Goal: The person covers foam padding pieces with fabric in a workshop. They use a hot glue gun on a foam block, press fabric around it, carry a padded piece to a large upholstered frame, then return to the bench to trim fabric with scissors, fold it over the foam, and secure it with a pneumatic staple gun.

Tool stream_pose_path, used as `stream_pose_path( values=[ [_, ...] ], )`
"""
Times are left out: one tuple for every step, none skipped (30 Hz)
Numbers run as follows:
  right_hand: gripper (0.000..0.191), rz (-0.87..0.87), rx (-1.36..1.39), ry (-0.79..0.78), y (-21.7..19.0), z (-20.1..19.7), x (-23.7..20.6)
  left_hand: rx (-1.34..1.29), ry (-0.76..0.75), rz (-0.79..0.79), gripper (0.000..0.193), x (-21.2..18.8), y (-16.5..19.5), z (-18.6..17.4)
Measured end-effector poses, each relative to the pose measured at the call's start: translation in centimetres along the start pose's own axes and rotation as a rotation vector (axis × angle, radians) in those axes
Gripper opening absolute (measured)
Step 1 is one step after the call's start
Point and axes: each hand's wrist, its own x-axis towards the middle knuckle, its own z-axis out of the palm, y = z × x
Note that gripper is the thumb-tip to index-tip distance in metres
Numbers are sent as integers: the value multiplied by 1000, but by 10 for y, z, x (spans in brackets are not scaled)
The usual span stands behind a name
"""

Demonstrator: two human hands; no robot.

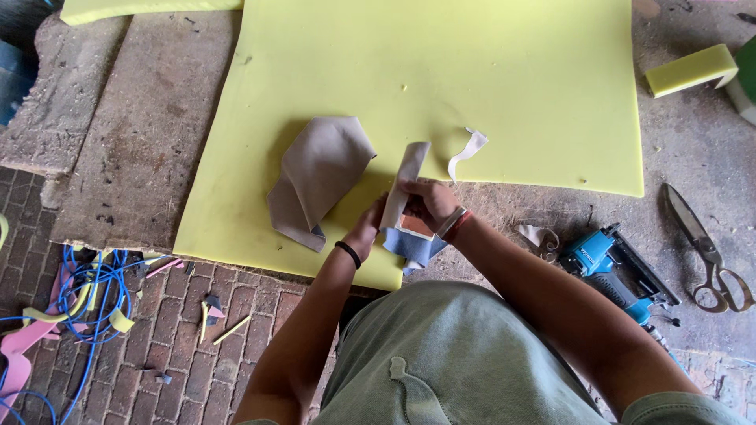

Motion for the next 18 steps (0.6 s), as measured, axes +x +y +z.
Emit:
stream_pose_path(
  values=[
    [27, 10, 39, -13, 6, -2, -3, -52, -54, 19, 57, 2, 4, -2],
    [28, 20, 79, -26, 11, -4, -3, -57, -61, 30, 57, 5, 7, -1],
    [28, 0, 53, -50, 16, -5, -3, -61, -67, 41, 58, 9, 9, -1],
    [28, -20, 28, -72, 21, -6, -1, -66, -74, 51, 59, 11, 12, -1],
    [28, -41, 3, -93, 25, -8, 1, -92, -72, 63, 59, 12, 16, 1],
    [28, -59, 4, -113, 30, -10, 3, -117, -72, 76, 60, 11, 21, 2],
    [29, -79, 5, -135, 33, -12, 5, -142, -72, 90, 63, 7, 26, 4],
    [30, -102, 6, -156, 36, -14, 6, -34, -74, 163, 61, 1, 30, 6],
    [29, -99, -23, -160, 37, -16, 6, 73, -80, 236, 66, -7, 35, 7],
    [32, -96, -52, -162, 38, -18, 6, 181, -87, 308, 75, -15, 40, 10],
    [37, -92, -80, -165, 39, -18, 5, 306, -65, 344, 81, -21, 45, 13],
    [46, -179, -189, -141, 39, -18, 4, 431, -43, 379, 88, -28, 49, 16],
    [56, -265, -299, -118, 39, -18, 3, 555, -19, 413, 96, -34, 53, 20],
    [66, -349, -409, -95, 39, -16, 3, 630, 13, 447, 98, -38, 55, 24],
    [72, -409, -572, -41, 37, -15, 1, 704, 45, 482, 99, -41, 57, 28],
    [80, -466, -736, 13, 35, -13, -1, 779, 79, 517, 101, -43, 57, 31],
    [87, -521, -900, 69, 33, -11, -3, 751, 116, 454, 92, -43, 56, 33],
    [82, -456, -998, 66, 30, -9, -6, 722, 152, 390, 83, -42, 54, 34]
  ],
)
